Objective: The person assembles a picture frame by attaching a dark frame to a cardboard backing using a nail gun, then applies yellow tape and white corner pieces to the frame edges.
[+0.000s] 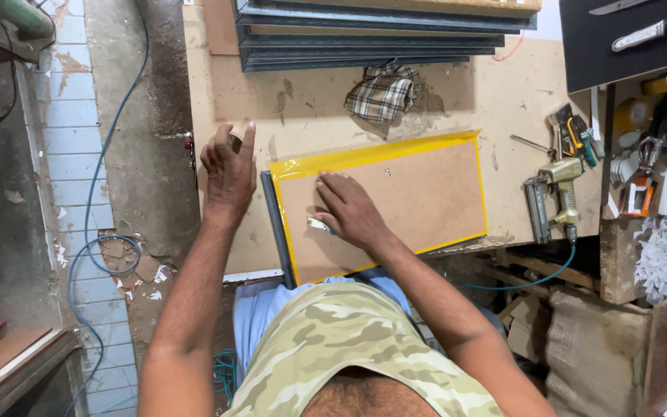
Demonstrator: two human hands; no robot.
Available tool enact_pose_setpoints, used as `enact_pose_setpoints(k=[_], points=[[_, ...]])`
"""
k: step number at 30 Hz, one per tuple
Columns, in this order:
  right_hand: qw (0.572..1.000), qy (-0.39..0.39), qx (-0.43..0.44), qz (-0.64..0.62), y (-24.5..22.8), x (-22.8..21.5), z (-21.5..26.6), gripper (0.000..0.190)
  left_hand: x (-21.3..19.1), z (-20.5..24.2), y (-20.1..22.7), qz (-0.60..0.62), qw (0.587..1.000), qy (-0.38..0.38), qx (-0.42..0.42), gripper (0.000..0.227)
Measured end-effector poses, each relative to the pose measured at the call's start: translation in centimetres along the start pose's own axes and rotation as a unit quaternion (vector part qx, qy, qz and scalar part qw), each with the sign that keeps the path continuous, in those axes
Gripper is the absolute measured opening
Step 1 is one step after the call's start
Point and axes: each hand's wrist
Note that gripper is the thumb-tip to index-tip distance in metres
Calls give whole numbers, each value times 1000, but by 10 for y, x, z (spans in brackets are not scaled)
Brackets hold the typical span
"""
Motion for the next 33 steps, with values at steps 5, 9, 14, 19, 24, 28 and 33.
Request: enact_pose_setpoints(k=[5,9,14,19,24,28,33], points=[[998,-45,-36,-20,20,27,-21,64,-30,11,51,134,991,6,-27,38],[997,-58,-37,-26,38,20,-13,64,-39,20,97,213,975,27,-66,26],[999,-29,-34,-10,73,-20,4,62,-31,23,113,186,976,25,-107,22],[999,22,30,-15,119,-94,39,44,-20,23,123,85,988,35,-127,18],[993,82,69,45,178,-163,82,29,-12,27,127,36,989,22,-142,14],[995,74,60,19,231,-191,97,23,-12,24,128,14,989,-3,-150,11],[991,41,116,-48,263,-193,97,11,-15,21,129,39,986,-7,-163,10]])
Point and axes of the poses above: each hand's wrist, its own z-axis away from the middle knuckle, its own x-axis out of the palm, y = z × x, and after that the axes turned 14 degrees about -z, right-handed
